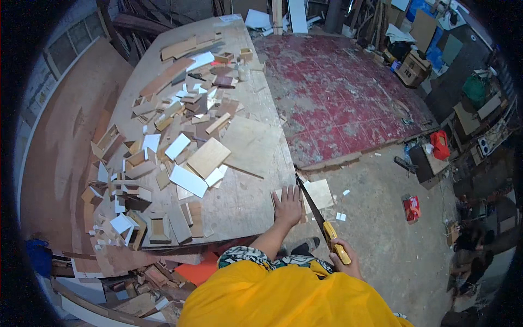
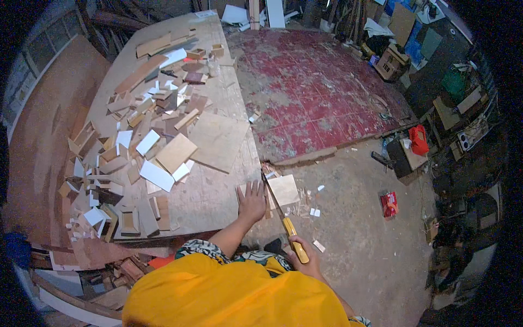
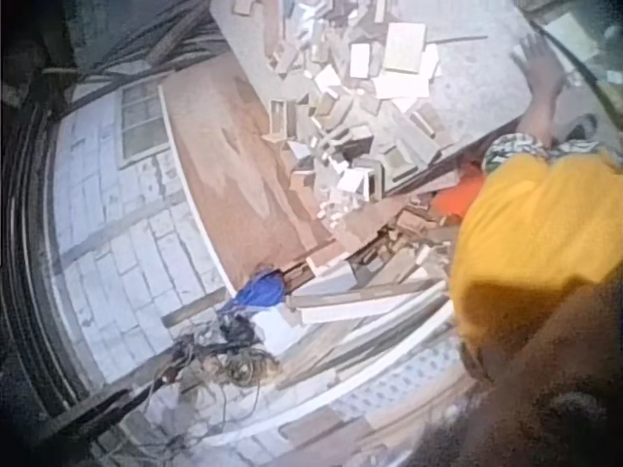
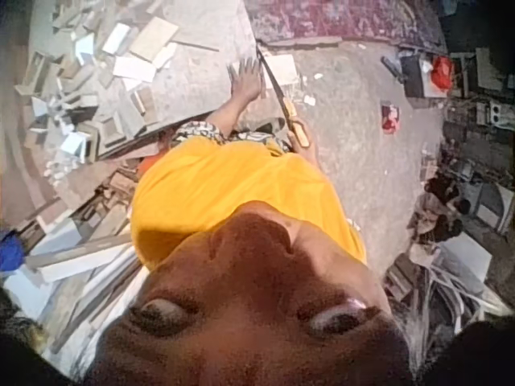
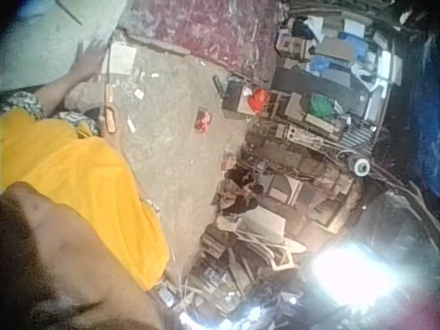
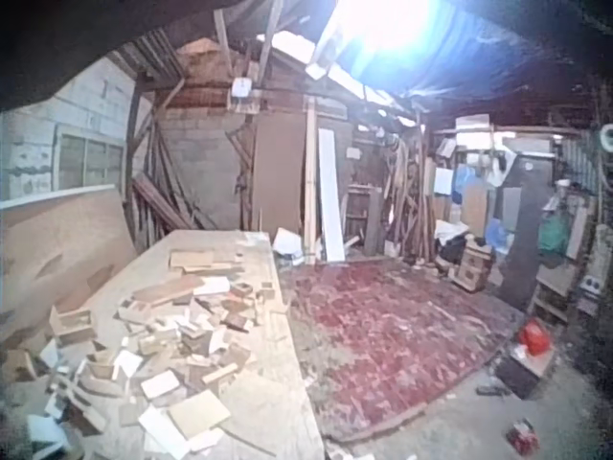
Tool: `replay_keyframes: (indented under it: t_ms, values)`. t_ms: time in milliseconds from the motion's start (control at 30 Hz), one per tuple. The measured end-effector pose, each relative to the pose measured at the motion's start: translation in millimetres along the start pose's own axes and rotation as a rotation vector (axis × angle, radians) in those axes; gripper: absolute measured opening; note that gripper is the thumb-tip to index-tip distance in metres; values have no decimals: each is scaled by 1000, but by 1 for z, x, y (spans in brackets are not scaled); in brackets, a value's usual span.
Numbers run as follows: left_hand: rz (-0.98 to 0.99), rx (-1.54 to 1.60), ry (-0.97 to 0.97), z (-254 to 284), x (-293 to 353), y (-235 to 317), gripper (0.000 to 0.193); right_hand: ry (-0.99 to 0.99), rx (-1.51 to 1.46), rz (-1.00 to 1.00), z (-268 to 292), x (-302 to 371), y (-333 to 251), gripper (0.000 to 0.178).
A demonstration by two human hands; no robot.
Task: The person cuts a piece of wood on a workbench using a hand saw while holding the wood steady by hand.
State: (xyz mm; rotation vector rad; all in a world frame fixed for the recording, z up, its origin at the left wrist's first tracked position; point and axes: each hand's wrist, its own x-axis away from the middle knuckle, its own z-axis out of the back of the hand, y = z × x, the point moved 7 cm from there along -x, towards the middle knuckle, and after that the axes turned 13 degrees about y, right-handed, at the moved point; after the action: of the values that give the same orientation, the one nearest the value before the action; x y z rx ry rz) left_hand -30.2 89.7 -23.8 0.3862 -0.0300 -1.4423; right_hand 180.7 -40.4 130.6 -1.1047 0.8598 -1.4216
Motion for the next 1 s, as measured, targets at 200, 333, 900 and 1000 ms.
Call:
replay_keyframes:
  t_ms: [200,333,900,1000]
  values:
    - [-40,-41,62,4,8,4,60,-28,-27,67,8,5,5,37]
    - [-53,-13,36,4,19,10,62,2,-59,71,14,16,2,37]
    - [-43,-14,32,-5,26,13,67,92,-200,-42,28,23,20,38]
    - [-78,-49,10,-4,26,14,67,86,-88,50,30,26,20,38]
